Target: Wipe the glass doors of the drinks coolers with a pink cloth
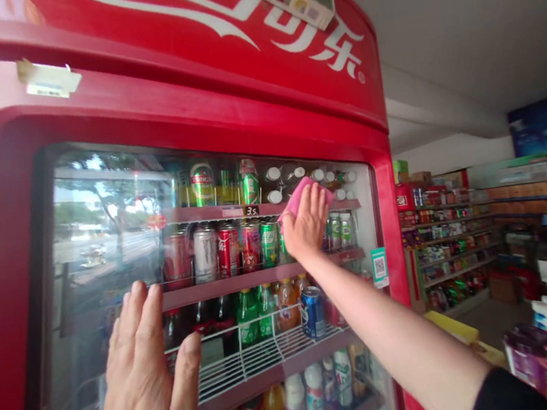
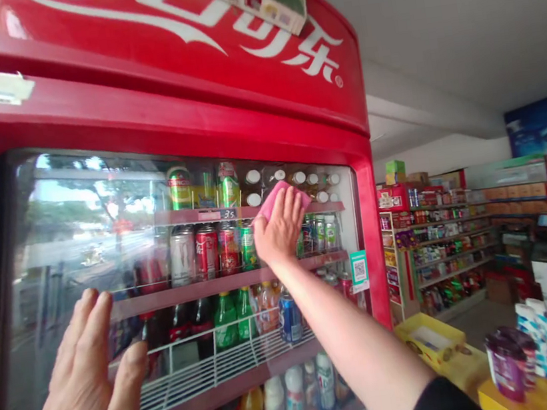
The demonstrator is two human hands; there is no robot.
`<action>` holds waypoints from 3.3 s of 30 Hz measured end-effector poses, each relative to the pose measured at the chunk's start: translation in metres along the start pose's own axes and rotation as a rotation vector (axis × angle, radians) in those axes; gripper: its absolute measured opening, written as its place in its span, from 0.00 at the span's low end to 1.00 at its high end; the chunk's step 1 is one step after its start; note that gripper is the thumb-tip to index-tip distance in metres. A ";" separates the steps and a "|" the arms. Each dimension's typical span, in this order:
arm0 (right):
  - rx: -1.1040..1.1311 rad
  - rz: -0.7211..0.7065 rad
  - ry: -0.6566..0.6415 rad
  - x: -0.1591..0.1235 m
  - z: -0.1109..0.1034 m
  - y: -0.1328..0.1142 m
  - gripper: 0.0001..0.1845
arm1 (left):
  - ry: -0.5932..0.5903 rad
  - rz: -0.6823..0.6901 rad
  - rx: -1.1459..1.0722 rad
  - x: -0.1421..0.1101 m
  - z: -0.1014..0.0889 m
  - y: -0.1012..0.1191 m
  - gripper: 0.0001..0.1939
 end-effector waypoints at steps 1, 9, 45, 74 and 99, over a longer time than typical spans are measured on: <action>0.017 -0.076 -0.032 -0.011 0.004 -0.026 0.45 | 0.008 -0.008 -0.008 0.004 -0.001 0.001 0.43; -0.172 -0.829 -0.268 -0.052 -0.001 -0.141 0.44 | -0.013 -0.037 -0.063 0.027 0.017 0.031 0.45; 0.001 0.007 0.002 0.077 -0.025 0.174 0.44 | -0.127 0.186 0.087 0.077 0.166 0.150 0.43; 0.039 -0.637 -0.267 -0.071 -0.012 0.085 0.44 | -0.184 0.106 0.114 0.037 0.163 0.180 0.42; 0.185 -0.772 -0.494 -0.131 0.011 -0.087 0.46 | -0.117 -0.093 0.233 -0.034 0.023 0.071 0.43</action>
Point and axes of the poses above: each hand's wrist, its own x-axis towards the middle knuckle, its own z-axis out of the palm, y = z × x, the point moved 4 cm from there along x, towards the middle knuckle, and after that the axes turned 9 degrees about z, right-handed, at the moved point
